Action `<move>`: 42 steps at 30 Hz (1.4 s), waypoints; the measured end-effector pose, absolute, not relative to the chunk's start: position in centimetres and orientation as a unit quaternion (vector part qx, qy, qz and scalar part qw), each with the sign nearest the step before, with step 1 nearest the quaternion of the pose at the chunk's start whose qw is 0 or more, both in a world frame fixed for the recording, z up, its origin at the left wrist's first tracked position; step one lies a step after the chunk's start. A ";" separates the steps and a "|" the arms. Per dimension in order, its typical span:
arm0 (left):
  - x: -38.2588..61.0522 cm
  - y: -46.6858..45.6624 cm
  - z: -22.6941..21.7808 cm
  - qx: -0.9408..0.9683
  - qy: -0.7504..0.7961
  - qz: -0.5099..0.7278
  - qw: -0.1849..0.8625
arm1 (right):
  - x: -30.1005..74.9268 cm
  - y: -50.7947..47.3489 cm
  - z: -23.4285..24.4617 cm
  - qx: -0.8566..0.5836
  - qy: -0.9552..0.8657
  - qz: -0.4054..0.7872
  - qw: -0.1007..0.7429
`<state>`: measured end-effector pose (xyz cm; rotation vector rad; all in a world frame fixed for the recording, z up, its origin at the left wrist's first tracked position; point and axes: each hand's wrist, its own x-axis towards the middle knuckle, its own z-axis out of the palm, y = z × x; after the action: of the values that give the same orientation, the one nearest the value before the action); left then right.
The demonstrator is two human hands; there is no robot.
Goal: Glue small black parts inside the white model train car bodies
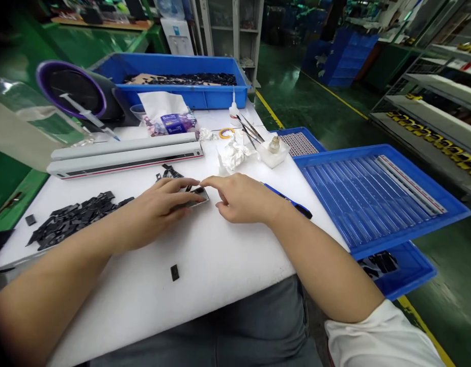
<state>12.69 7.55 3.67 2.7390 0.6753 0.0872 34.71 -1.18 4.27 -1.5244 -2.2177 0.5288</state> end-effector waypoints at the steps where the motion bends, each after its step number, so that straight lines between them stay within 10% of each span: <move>1: 12.7 7.7 3.6 0.958 0.237 0.031 0.158 | 34.7 -1.1 4.2 -0.548 -0.789 0.197 0.194; 42: 5.4 -3.1 2.8 0.921 0.359 0.145 0.035 | 34.5 -1.5 4.1 -0.558 -0.810 0.093 0.156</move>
<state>5.42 -3.13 2.79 2.8318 1.1037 0.4444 34.52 -1.54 4.07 -1.5984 -2.3193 0.2661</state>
